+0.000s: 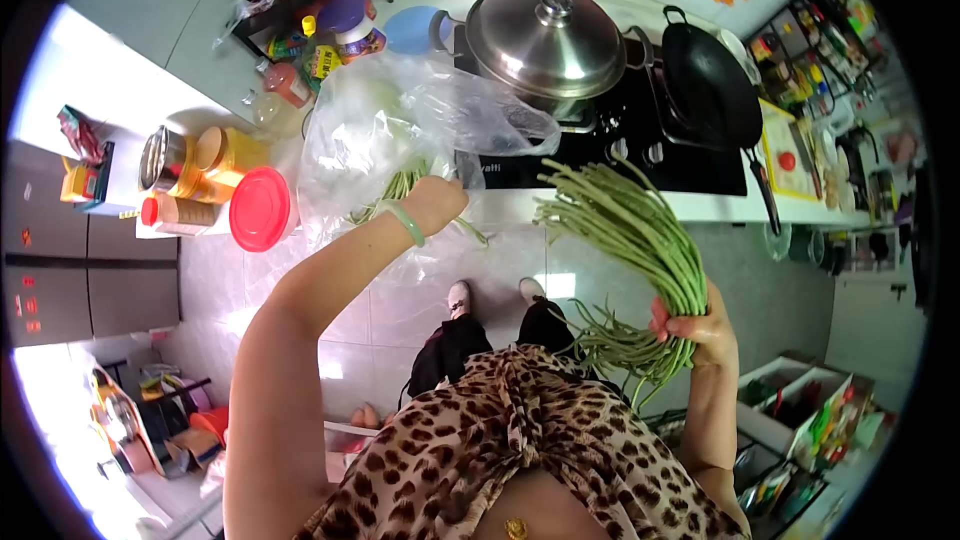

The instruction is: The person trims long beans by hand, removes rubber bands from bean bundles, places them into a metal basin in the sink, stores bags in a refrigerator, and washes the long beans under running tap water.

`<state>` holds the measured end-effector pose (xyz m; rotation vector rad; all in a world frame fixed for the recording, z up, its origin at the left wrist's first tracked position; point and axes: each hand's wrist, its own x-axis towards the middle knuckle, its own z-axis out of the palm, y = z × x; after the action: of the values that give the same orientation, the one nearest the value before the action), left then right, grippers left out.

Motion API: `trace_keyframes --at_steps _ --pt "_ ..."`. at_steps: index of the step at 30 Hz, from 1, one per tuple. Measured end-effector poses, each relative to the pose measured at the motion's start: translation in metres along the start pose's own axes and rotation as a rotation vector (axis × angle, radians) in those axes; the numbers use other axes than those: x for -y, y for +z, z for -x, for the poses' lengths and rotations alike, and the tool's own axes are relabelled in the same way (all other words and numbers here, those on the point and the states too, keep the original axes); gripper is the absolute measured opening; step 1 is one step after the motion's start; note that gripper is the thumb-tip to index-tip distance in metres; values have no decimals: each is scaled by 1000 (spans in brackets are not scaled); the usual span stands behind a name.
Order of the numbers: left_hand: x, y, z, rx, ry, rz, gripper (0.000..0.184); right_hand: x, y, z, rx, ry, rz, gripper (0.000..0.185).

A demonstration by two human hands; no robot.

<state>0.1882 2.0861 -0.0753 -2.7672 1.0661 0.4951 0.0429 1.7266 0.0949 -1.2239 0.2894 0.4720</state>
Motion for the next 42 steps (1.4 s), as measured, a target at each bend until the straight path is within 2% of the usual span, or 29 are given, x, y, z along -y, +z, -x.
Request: trace_keyframes --at_steps 1,3,4,6,10,12,13,15,16,18,19,20,22,23,25,26,28,29,31,32,34,35,36,38,39,40,42 --pt "2 -3 7 0 22 -8 12 -2 10 6 -38 -8 28 60" --pt "7 -18 23 -69 -76 257 15 -9 25 14 -80 -44 18 60" --pt "14 -29 31 -70 -66 253 15 -11 31 17 -104 -68 18 61" --pt "39 -40 48 -154 -9 405 21 -21 40 18 -121 -86 23 61" --pt "109 -40 64 -183 142 554 14 -27 55 17 -130 -85 8 60" --pt "129 -41 77 87 115 155 12 -31 59 13 -132 -71 4 58" --pt "128 -35 85 95 103 147 12 -37 58 11 -118 -70 -6 58" --pt "124 -17 89 66 -156 -201 17 -39 59 9 -95 -77 -23 57" --pt "126 -2 88 68 -158 -207 17 -40 60 9 -92 -80 -28 57" --pt "128 21 87 200 -187 -254 25 -40 64 13 -91 -30 -35 57" --pt "99 -14 98 406 -155 -461 35 -42 62 14 -90 -24 -44 57" --pt "96 -7 106 406 -165 -466 35 -47 58 15 -81 -28 -45 57" --pt "103 -4 117 528 -42 232 44 -50 56 18 -110 -45 -86 57" --pt "104 -2 121 535 -40 224 44 -50 56 19 -112 -45 -96 57" --pt "99 -14 132 442 34 575 54 -47 53 22 -106 -46 -71 56" --pt "97 -19 137 441 32 574 54 -46 51 23 -104 -48 -71 56" --pt "95 -23 149 207 214 668 46 -51 47 21 -84 -53 -61 56" --pt "99 -21 154 205 211 667 46 -51 48 22 -80 -54 -62 56" --pt "107 -11 161 127 73 972 37 -50 49 24 -142 -51 -52 57" --pt "107 -1 165 129 71 974 37 -51 47 25 -141 -48 -52 57" --pt "104 25 174 -235 -356 1026 24 -54 44 27 -157 -78 -58 58" --pt "100 38 175 -375 -504 1071 25 -54 45 28 -159 -79 -77 60" --pt "97 45 175 -380 -506 1067 25 -53 45 29 -154 -83 -77 60" --pt "91 62 175 -504 -562 733 34 -49 44 31 -101 -77 -61 60" --pt "86 62 176 -469 -478 564 42 -47 45 32 -96 -72 -53 60" --pt "84 60 179 -474 -489 570 42 -43 46 33 -59 -59 -46 60" --pt "81 44 180 33 -701 710 44 -33 52 32 -12 -58 -32 61"
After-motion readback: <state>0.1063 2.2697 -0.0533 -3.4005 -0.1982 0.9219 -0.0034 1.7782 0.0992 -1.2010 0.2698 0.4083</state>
